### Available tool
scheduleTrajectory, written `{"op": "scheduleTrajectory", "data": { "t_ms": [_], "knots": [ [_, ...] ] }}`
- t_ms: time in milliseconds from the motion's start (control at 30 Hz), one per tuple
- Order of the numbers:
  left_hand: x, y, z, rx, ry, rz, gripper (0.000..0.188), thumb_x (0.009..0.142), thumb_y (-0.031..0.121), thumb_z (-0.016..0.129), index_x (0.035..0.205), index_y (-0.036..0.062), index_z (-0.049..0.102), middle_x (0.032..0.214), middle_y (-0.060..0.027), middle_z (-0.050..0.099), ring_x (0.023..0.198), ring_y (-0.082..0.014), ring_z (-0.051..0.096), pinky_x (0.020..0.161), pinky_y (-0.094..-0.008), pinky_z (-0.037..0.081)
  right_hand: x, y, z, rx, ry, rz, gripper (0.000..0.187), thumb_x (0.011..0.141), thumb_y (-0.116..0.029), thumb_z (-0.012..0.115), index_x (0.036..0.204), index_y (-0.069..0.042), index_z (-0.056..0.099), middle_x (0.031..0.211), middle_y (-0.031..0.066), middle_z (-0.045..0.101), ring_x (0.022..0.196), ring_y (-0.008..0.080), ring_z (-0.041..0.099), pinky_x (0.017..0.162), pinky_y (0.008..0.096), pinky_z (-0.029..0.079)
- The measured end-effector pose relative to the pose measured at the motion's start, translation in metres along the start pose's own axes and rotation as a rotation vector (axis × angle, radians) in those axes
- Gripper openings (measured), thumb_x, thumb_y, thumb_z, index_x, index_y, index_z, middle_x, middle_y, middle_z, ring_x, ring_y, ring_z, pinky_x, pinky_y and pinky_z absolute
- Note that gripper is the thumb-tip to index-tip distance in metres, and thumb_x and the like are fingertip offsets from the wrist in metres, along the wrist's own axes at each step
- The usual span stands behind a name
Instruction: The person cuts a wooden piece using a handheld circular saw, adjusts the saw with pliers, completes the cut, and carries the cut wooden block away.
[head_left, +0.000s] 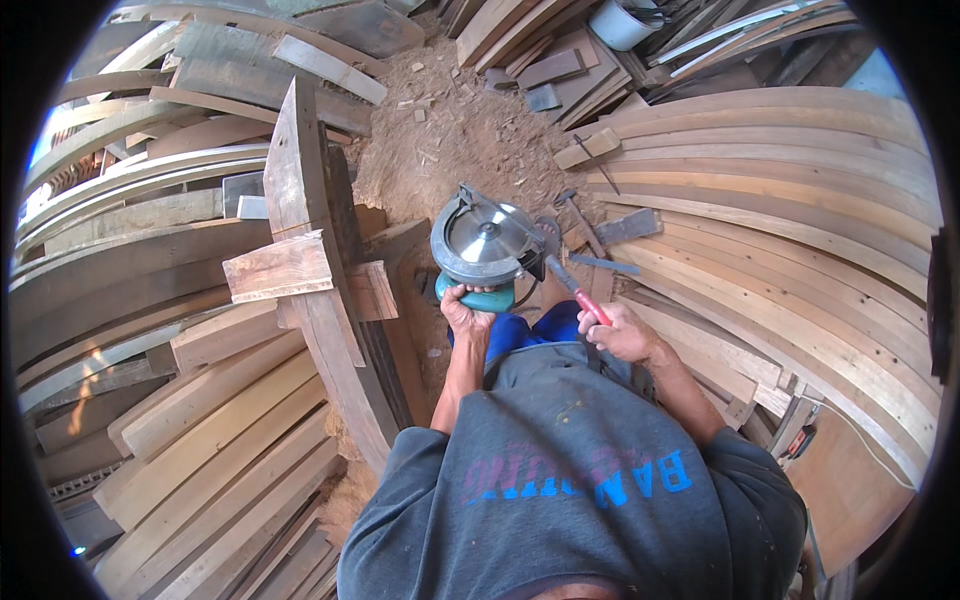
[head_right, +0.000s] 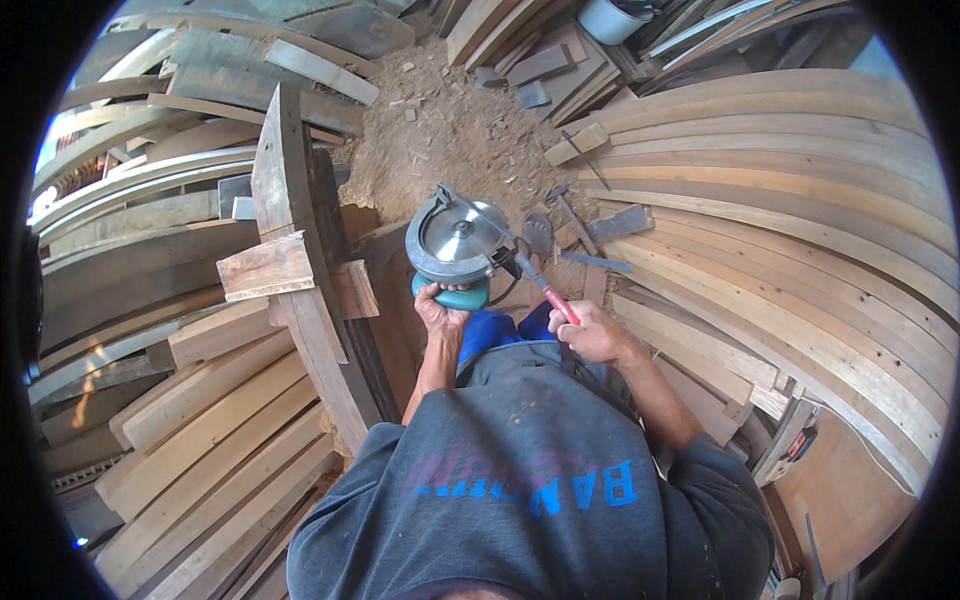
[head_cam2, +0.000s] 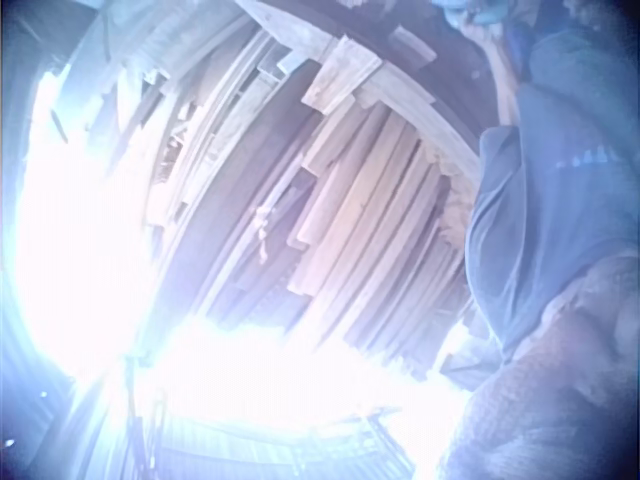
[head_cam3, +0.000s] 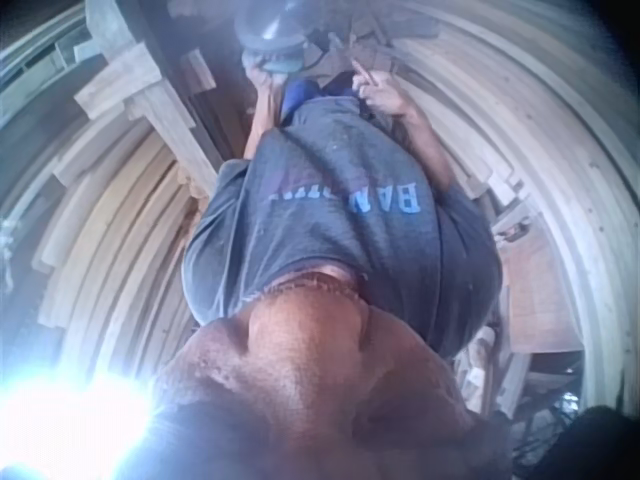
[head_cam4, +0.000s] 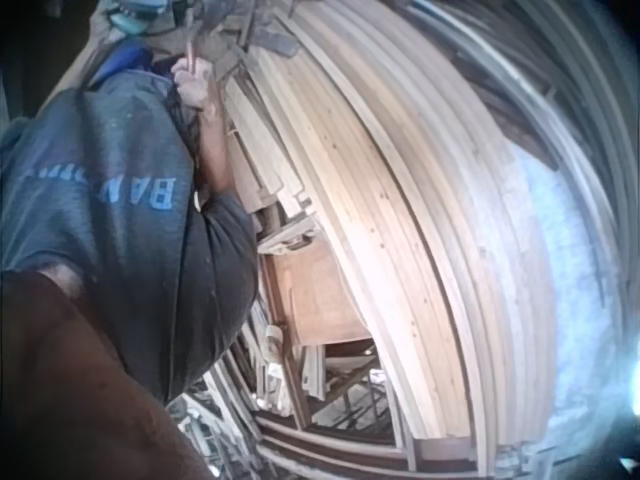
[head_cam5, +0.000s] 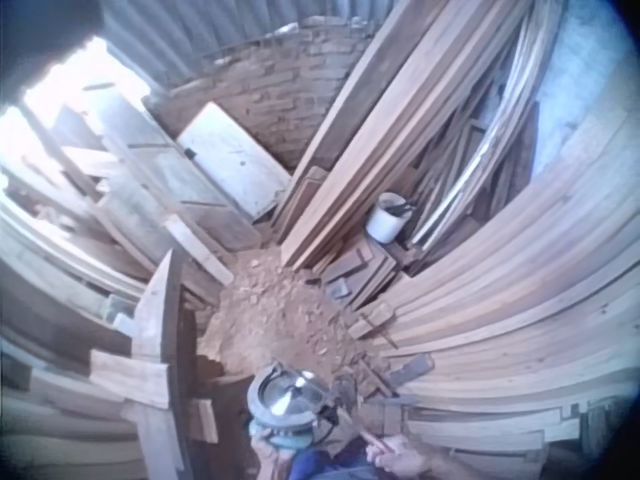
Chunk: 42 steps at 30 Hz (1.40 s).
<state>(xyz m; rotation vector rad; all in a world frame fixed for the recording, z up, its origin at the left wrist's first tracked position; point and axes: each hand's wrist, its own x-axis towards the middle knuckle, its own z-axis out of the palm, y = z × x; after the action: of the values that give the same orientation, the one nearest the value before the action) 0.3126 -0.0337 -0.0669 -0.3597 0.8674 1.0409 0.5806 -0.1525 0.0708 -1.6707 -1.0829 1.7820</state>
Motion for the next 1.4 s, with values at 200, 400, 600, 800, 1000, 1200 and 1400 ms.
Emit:
{"op": "scheduleTrajectory", "data": {
  "t_ms": [200, 400, 600, 800, 1000, 1200, 1400],
  "knots": [
    [-0.005, -0.012, 0.016, 0.015, 0.076, -0.003, 0.008, 0.069, 0.009, 0.058, 0.077, 0.0086, 0.055, 0.069, -0.0005, 0.052, 0.066, -0.0181, 0.051, 0.071, -0.0377, 0.049, 0.022, 0.067, 0.009, 0.264, 0.102, 0.489, 0.010, 0.079, 0.000, 0.064, 0.087, 0.002, 0.070, 0.102, 0.0110, 0.067, 0.090, 0.0166, 0.066, 0.065, 0.0311, 0.057],
    [-0.002, -0.005, 0.009, -0.004, -0.001, -0.026, 0.008, 0.069, 0.010, 0.058, 0.077, 0.0084, 0.055, 0.070, -0.0005, 0.053, 0.066, -0.0182, 0.052, 0.071, -0.0384, 0.049, 0.016, 0.052, 0.019, 0.195, 0.223, 0.227, 0.007, 0.075, -0.001, 0.064, 0.079, -0.001, 0.070, 0.077, 0.0098, 0.067, 0.062, 0.0188, 0.064, 0.061, 0.0370, 0.053],
    [0.005, -0.004, 0.012, 0.022, 0.003, -0.025, 0.008, 0.070, 0.010, 0.058, 0.077, 0.0083, 0.055, 0.069, -0.0008, 0.053, 0.066, -0.0184, 0.051, 0.070, -0.0384, 0.049, 0.021, 0.041, 0.023, 0.267, 0.170, 0.484, 0.013, 0.073, 0.001, 0.067, 0.085, 0.000, 0.072, 0.102, 0.0138, 0.069, 0.078, 0.0249, 0.069, 0.068, 0.0364, 0.055],
    [0.005, 0.000, 0.009, 0.010, 0.033, -0.029, 0.008, 0.070, 0.009, 0.058, 0.077, 0.0088, 0.056, 0.068, -0.0007, 0.052, 0.065, -0.0182, 0.051, 0.070, -0.0385, 0.050, 0.022, 0.055, 0.016, 0.091, 0.136, 0.288, 0.016, 0.074, 0.001, 0.066, 0.089, 0.000, 0.073, 0.105, 0.0138, 0.070, 0.082, 0.0260, 0.070, 0.070, 0.0359, 0.054],
    [0.005, -0.004, 0.015, 0.012, 0.001, -0.052, 0.007, 0.070, 0.009, 0.058, 0.076, 0.0088, 0.056, 0.068, -0.0009, 0.053, 0.064, -0.0183, 0.051, 0.071, -0.0385, 0.050, 0.024, 0.069, 0.027, 0.116, 0.230, 0.441, 0.014, 0.076, -0.003, 0.063, 0.085, -0.004, 0.074, 0.092, 0.0161, 0.074, 0.087, 0.0307, 0.071, 0.081, 0.0395, 0.054],
    [0.004, -0.003, 0.012, 0.017, 0.041, -0.047, 0.006, 0.070, 0.009, 0.059, 0.075, 0.0079, 0.055, 0.068, -0.0011, 0.053, 0.065, -0.0183, 0.052, 0.071, -0.0382, 0.050, 0.021, 0.053, 0.025, 0.056, 0.130, 0.476, 0.019, 0.075, -0.005, 0.063, 0.090, -0.005, 0.074, 0.090, 0.0194, 0.072, 0.090, 0.0319, 0.070, 0.084, 0.0401, 0.053],
    [0.016, 0.001, 0.017, 0.035, 0.070, -0.067, 0.005, 0.070, 0.011, 0.058, 0.073, 0.0074, 0.055, 0.068, -0.0048, 0.054, 0.066, -0.0195, 0.052, 0.071, -0.0386, 0.050, 0.006, 0.000, 0.002, -0.167, 0.052, 0.363, 0.024, 0.078, -0.003, 0.055, 0.094, -0.001, 0.071, 0.089, 0.0209, 0.070, 0.090, 0.0320, 0.069, 0.080, 0.0408, 0.052]
  ]
}}
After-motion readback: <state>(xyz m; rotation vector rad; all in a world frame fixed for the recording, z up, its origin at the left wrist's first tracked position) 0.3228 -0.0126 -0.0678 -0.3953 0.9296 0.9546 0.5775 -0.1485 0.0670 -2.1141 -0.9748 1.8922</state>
